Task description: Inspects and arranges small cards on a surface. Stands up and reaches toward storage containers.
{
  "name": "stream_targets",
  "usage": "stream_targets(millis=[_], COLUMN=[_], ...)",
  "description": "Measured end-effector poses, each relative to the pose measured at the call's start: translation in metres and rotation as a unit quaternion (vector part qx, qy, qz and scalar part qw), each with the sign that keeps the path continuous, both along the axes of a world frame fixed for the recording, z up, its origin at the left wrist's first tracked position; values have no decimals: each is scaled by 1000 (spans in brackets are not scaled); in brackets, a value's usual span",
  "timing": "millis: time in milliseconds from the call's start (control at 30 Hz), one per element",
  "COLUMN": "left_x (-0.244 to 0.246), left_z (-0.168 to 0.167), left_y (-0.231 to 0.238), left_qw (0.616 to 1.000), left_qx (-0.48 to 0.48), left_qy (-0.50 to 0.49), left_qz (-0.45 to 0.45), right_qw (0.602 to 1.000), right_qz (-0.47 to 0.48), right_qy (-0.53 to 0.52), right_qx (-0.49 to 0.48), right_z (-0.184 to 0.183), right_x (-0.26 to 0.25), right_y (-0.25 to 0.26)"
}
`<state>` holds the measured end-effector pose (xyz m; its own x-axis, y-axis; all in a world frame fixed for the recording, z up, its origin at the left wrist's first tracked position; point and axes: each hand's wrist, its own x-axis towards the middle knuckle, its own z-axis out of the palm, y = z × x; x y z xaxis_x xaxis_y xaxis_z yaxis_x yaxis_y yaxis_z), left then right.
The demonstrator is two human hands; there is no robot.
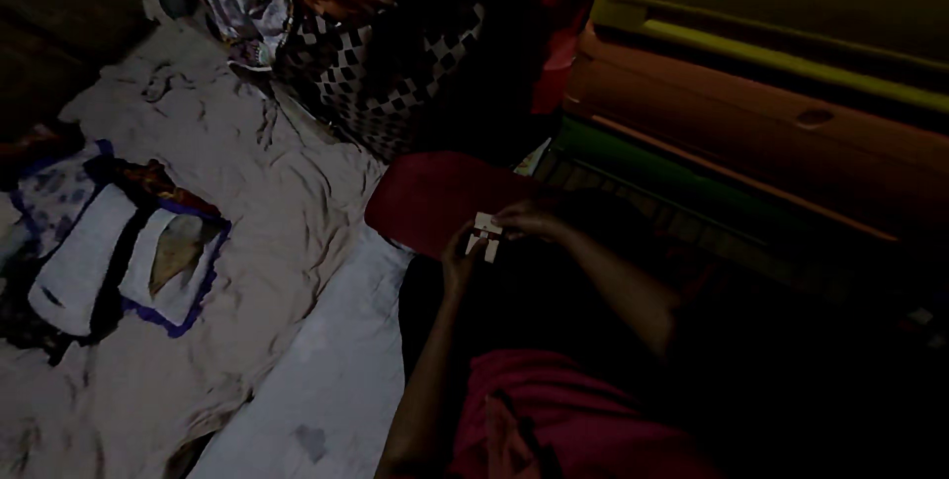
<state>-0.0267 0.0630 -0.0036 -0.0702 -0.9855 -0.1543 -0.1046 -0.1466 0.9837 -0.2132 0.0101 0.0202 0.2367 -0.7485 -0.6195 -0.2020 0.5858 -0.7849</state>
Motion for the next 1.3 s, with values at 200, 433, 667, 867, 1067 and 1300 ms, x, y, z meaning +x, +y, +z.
stream_targets(millis=[200, 433, 667, 867, 1067, 1300], left_x=[0, -9, -38, -50, -62, -69], left_z=[15, 39, 23, -30, -44, -43], left_y=[4, 9, -24, -47, -46, -48], left_qw=[998, 992, 989, 994, 991, 986], left_qx=[56, 100, 89, 95, 104, 133], left_qy=[-25, -71, -109, -62, -13, -30], left_qz=[-7, 16, -53, 6, 82, 91], right_qw=[998, 986, 983, 978, 996, 992], right_qz=[26, 62, 58, 121, 73, 97], right_qy=[-13, -2, 111, 158, 56, 60], right_qx=[-51, -156, -134, -71, 16, 55], right_z=[8, 13, 20, -18, -49, -43], right_x=[-3, -7, -15, -17, -39, -42], right_y=[10, 30, 26, -21, -39, -50])
